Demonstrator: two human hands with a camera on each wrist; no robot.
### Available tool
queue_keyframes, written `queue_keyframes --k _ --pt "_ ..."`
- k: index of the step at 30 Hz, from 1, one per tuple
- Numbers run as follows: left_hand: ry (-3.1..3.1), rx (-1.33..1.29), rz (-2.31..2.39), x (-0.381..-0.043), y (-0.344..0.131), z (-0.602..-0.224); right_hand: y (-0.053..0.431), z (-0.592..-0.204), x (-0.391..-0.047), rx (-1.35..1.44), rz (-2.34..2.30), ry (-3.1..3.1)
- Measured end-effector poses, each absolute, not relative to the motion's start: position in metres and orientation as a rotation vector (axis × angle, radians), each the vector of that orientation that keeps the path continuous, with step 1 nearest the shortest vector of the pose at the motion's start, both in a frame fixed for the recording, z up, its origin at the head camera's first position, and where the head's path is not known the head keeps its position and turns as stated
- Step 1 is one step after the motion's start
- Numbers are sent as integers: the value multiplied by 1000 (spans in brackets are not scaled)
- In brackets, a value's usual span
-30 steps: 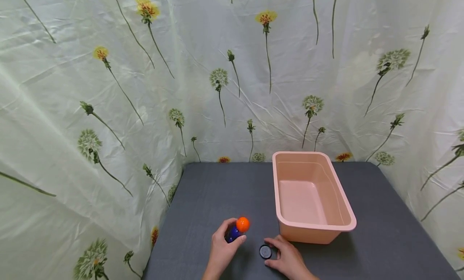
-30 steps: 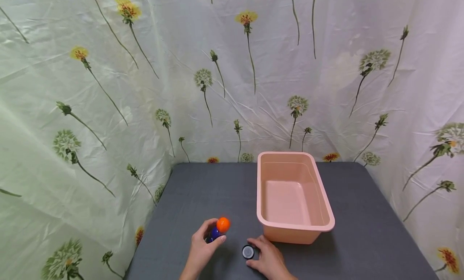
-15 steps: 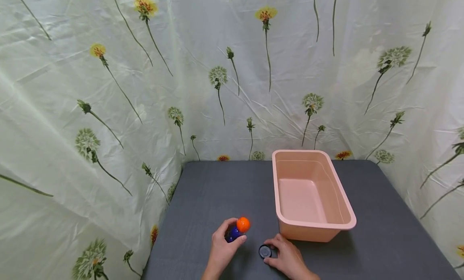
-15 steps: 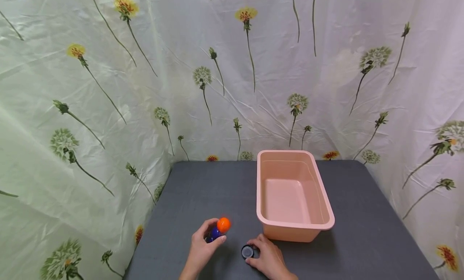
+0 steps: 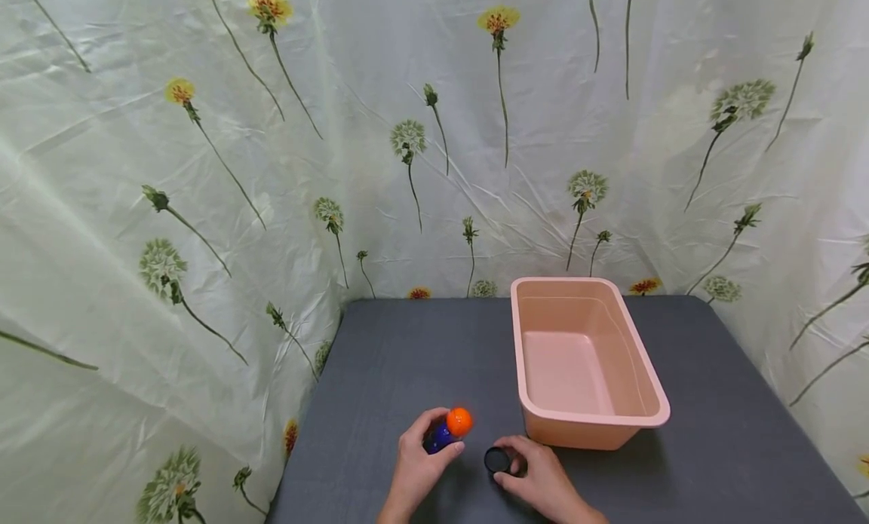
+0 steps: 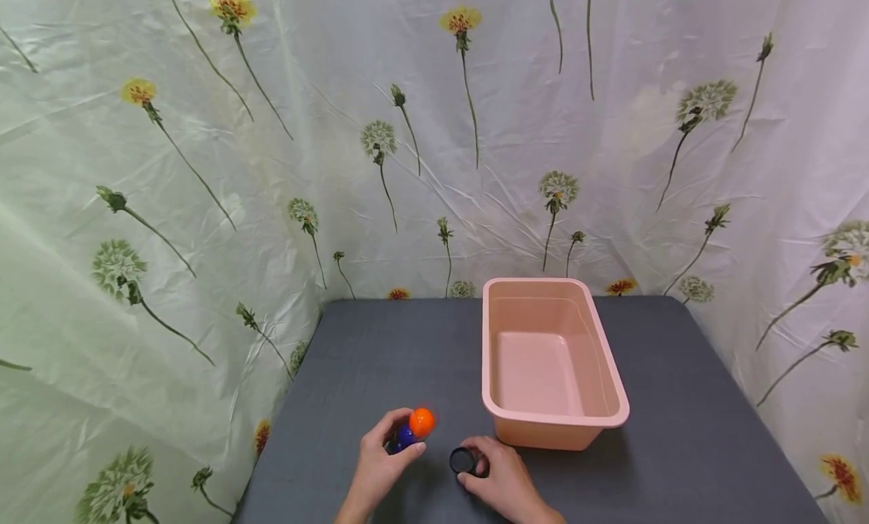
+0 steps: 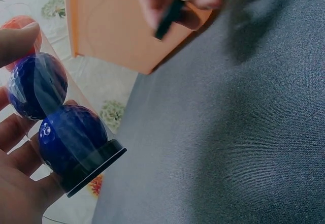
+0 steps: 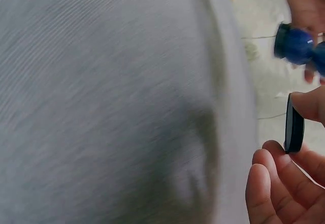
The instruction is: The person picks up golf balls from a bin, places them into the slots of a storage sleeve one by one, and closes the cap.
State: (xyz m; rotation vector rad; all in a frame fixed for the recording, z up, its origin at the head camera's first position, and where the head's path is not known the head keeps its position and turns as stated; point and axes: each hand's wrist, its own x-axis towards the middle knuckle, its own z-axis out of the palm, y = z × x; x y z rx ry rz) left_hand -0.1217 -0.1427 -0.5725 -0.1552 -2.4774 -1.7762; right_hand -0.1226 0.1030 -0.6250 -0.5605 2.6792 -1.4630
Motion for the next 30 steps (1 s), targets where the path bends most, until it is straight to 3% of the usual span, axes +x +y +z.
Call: queue_keyframes --k 30 --pt "-2514 -397 -1732 -117 -142 -572 92 -548 -102 -431 -1758 2455"
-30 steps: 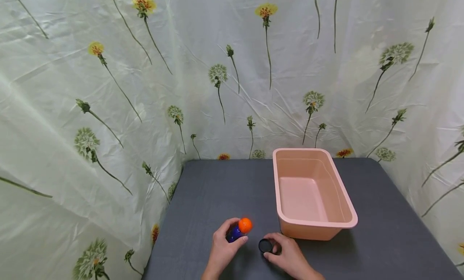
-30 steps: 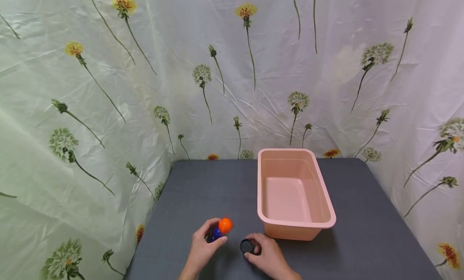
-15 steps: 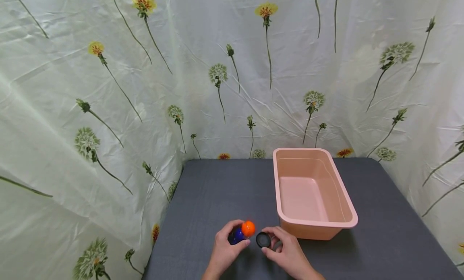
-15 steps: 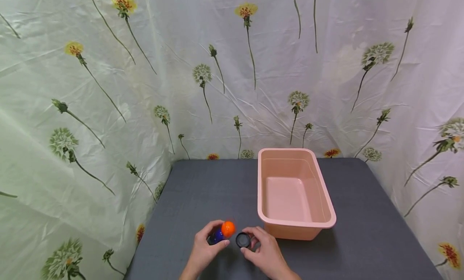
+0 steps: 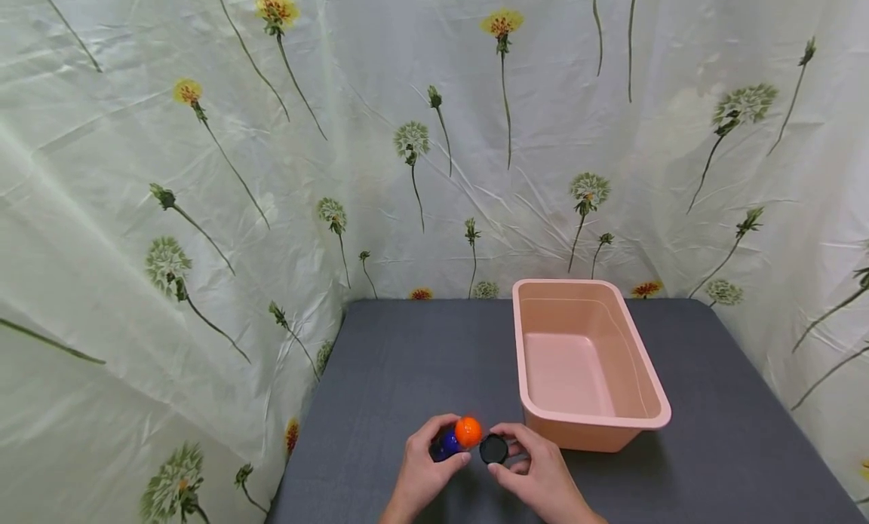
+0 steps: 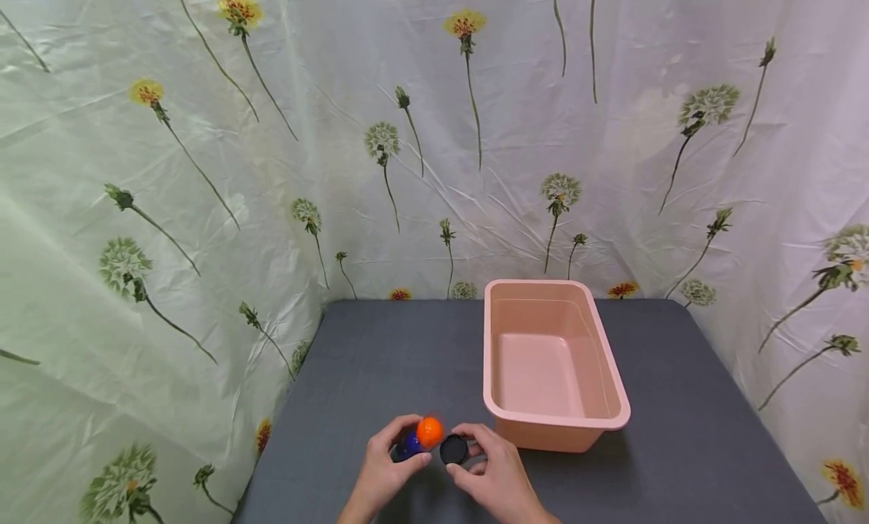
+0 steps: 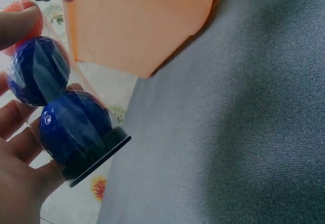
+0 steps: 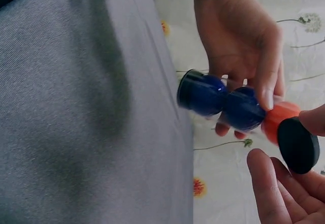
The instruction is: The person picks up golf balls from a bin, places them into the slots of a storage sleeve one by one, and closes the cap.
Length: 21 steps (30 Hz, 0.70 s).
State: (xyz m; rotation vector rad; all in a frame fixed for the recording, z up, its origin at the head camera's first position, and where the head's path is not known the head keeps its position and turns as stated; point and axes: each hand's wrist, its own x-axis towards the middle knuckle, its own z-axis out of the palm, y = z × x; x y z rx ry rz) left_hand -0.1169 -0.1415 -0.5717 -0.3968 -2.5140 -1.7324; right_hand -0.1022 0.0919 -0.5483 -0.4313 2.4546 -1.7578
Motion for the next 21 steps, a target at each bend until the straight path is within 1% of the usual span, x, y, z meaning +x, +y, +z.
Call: queue_keyframes --k 9,15,21 --pt "-2518 -476 -1745 -116 -139 -571 91 -536 -100 -433 -1885 2407" --pt "-2510 -491 -1747 -115 -138 -570 91 -531 -101 -432 -1889 2444" --pt "-2493 -516 -1751 -114 -136 -567 93 -520 -106 -580 -1779 2568"
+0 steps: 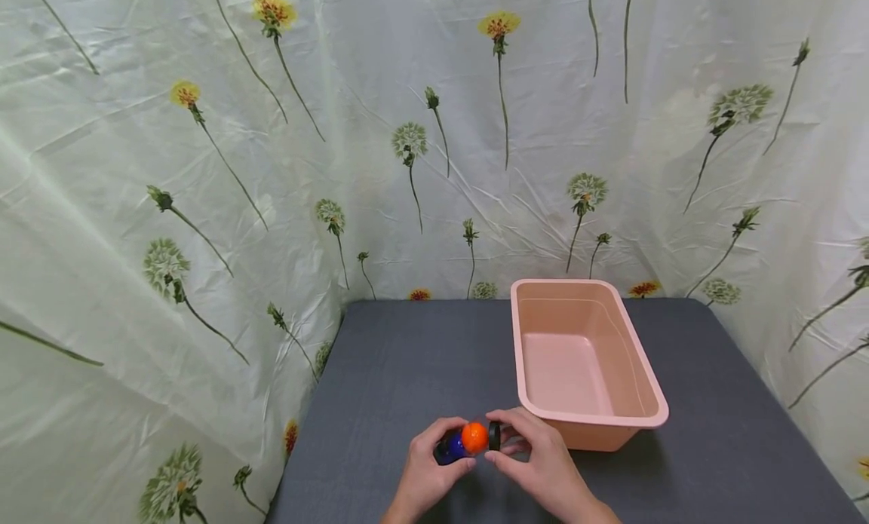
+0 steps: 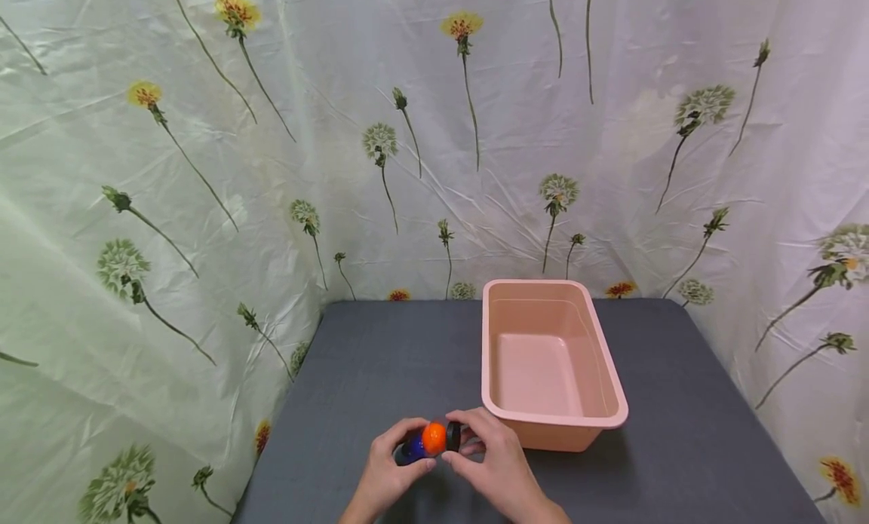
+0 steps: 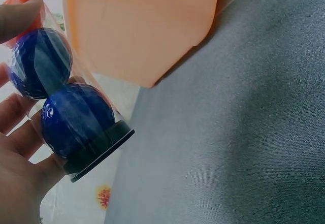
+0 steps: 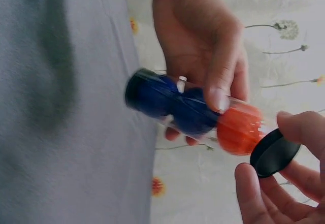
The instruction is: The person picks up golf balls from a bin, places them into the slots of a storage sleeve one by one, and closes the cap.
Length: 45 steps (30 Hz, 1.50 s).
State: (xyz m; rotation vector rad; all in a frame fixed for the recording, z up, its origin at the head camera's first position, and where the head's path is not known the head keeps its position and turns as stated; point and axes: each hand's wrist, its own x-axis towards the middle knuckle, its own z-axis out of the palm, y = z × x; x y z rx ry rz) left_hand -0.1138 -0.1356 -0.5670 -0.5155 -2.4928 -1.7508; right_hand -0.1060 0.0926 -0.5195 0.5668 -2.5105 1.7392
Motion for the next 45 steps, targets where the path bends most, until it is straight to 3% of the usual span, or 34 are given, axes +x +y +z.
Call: queue_keyframes --k 18,45 --pt "-2497 -630 -1614 -112 -134 -564 96 -490 -117 872 1264 -2730" --pt "-2362 -741 -1333 -119 -121 -564 86 -483 -124 593 1166 -2790"
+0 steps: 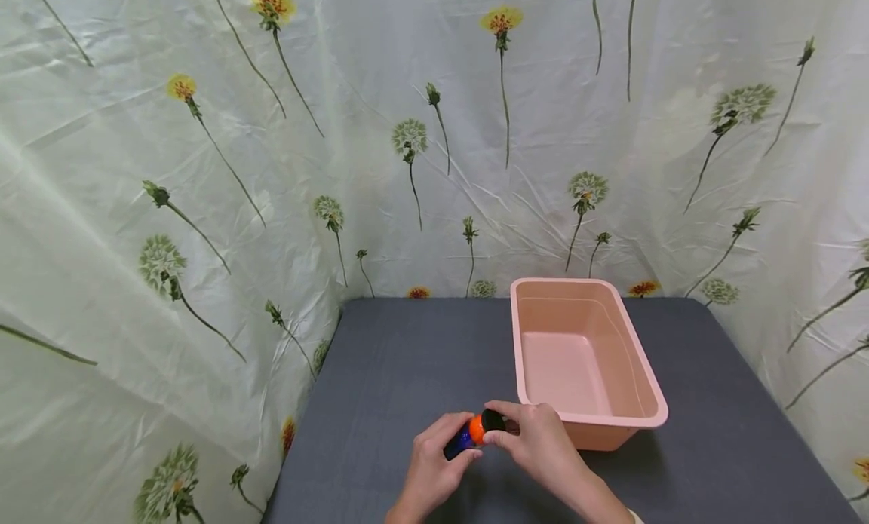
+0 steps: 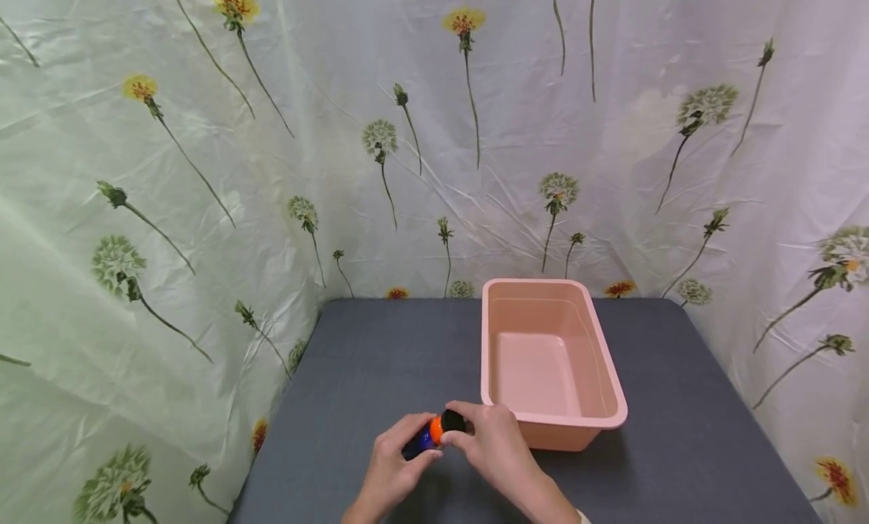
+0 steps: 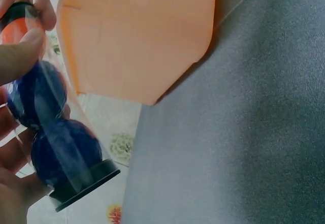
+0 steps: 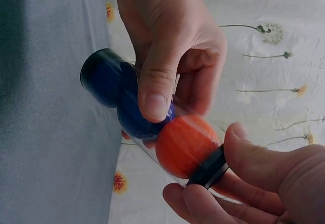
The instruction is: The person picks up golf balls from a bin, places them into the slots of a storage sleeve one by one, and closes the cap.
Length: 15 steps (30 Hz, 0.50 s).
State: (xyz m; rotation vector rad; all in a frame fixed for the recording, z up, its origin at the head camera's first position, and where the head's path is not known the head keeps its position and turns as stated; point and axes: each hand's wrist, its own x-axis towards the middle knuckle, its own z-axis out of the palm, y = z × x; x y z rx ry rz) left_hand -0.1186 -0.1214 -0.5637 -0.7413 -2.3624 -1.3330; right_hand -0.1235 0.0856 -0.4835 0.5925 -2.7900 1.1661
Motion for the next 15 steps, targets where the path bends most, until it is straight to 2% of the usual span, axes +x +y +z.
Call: queue_keyframes --k 8,15 --pt "-2323 -715 -1232 -113 -116 -566 79 -484 -118 471 1199 -2788" --pt "-2302 -612 -1300 -120 -115 -565 80 -482 -124 521 1263 -2736"
